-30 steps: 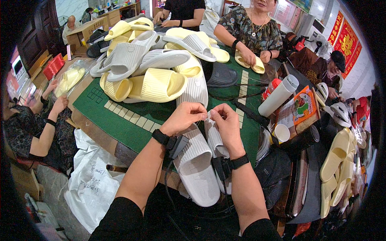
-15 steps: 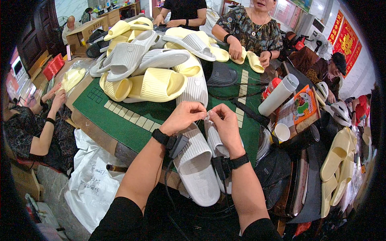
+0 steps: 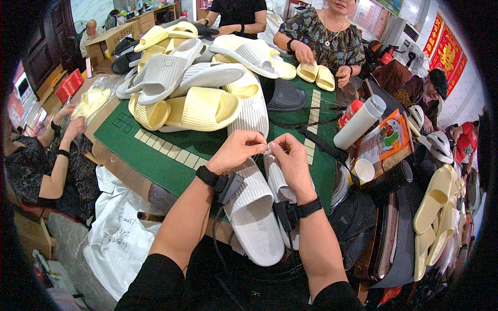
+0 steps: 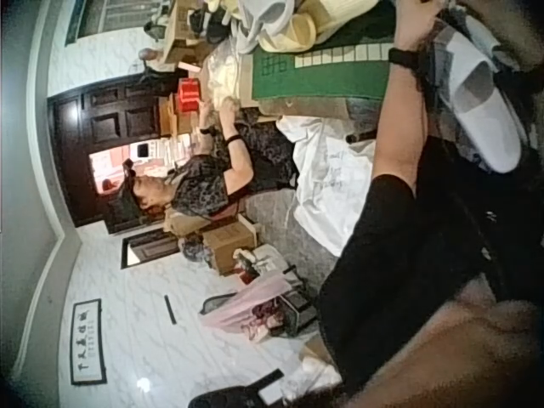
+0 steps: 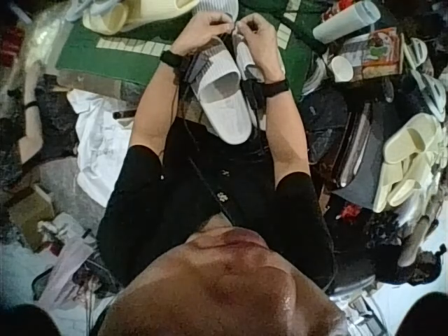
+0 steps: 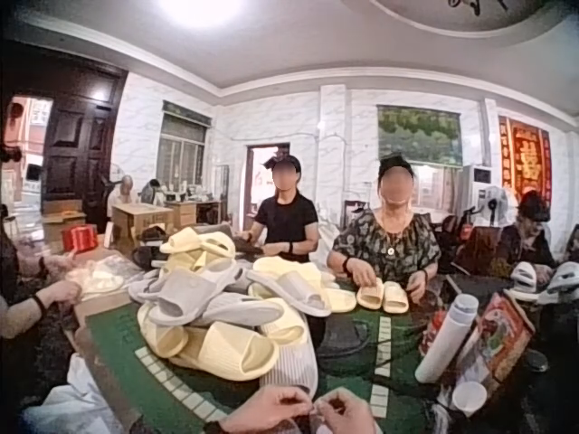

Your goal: Attaching plastic tags to sandals/slides in a workshop setting.

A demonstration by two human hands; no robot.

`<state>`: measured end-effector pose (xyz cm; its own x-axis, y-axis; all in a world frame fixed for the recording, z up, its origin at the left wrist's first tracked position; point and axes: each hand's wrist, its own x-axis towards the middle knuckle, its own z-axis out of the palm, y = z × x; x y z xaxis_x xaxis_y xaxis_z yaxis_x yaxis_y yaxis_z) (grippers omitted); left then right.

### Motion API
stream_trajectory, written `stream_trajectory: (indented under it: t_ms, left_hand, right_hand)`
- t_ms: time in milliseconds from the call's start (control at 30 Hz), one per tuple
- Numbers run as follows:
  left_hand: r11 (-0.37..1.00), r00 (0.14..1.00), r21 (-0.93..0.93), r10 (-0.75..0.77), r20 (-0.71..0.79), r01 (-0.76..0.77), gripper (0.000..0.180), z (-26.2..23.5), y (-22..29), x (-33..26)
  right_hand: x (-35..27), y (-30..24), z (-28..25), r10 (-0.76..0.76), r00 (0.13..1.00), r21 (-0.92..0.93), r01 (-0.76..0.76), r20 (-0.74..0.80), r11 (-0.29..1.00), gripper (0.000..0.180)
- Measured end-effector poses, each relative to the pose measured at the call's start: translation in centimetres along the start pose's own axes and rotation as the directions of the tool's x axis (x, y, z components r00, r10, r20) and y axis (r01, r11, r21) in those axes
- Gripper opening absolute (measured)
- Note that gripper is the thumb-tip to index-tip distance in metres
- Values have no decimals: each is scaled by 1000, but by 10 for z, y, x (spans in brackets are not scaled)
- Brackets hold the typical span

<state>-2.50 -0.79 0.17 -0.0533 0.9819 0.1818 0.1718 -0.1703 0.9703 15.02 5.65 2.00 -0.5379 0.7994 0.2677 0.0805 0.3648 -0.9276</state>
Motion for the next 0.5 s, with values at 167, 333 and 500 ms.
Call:
stream_trajectory:
  t_ms: [167,333,500]
  left_hand:
    - [1000,1000,-7,11,13,-11,12,0,-1,1]
    - [1000,1000,-6,2,3,-2,12,0,-1,-1]
    - [1000,1000,-11,0,0,0,12,0,0,-1]
  right_hand:
    - [0,1,-1,-15,1000,-4,15,4,1000,9]
    - [0,1,0,-5,1000,-10,5,10,1000,10]
    - [1,3,0,-51,999,-42,51,5,998,11]
